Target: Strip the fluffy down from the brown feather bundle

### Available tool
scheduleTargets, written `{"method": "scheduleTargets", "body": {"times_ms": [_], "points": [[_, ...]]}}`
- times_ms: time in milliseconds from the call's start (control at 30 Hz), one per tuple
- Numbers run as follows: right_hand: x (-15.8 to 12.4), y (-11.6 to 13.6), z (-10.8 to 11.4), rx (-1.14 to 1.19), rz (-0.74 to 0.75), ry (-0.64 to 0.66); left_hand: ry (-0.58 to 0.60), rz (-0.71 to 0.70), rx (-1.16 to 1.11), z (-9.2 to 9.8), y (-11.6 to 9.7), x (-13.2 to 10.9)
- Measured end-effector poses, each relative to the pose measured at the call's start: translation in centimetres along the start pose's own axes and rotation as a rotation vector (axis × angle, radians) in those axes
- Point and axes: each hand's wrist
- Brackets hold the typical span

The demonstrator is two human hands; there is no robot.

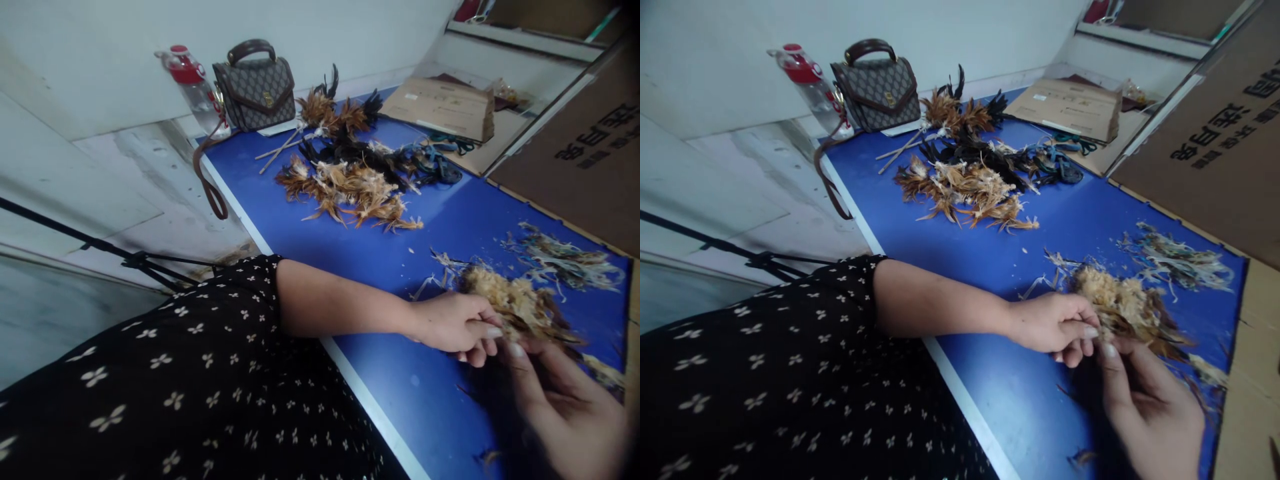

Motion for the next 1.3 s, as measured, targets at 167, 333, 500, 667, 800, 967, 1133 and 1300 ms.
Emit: {"method": "scheduleTargets", "body": {"times_ms": [167,333,500,667,800,967,1133,1300], "points": [[0.2,0.8,-0.4,-0.147,0.236,0.003,0.000,0.057,0.057,0.1,0.0,-0.1],[0.5,1.2,-0.7,-0.275,0.365,-0.056,-0.043,-0.005,0.028,0.1,1.1,0.2],[0.7,1.7,-1.6,-0.421,0.428,-0.100,-0.152,-0.124,0.125,0.0,1.7,0.1],[0.4,1.6,-2.3,-0.452,0.432,-0.113,-0.212,-0.119,0.215,0.3,1.0,0.1],[0.0,1.5,-2.5,-0.415,0.400,-0.100,-0.200,-0.113,0.207,0.7,0.8,0.3],[-0.1,1.4,-2.7,-0.389,0.379,-0.164,-0.143,-0.100,0.074,1.3,0.8,0.5],[-0.6,1.0,-2.7,-0.340,0.204,-0.159,-0.087,-0.103,-0.065,1.6,0.3,0.7],[-1.2,1.3,-2.5,0.006,0.147,-0.093,-0.185,-0.026,-0.182,1.4,0.2,1.1]]}}
Point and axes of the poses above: each hand's wrist, its own x-axis towards the middle knuckle, its own z-axis out of the back of the hand, y = z × x, and after that the axes turned 6 degrees about -z, right-handed
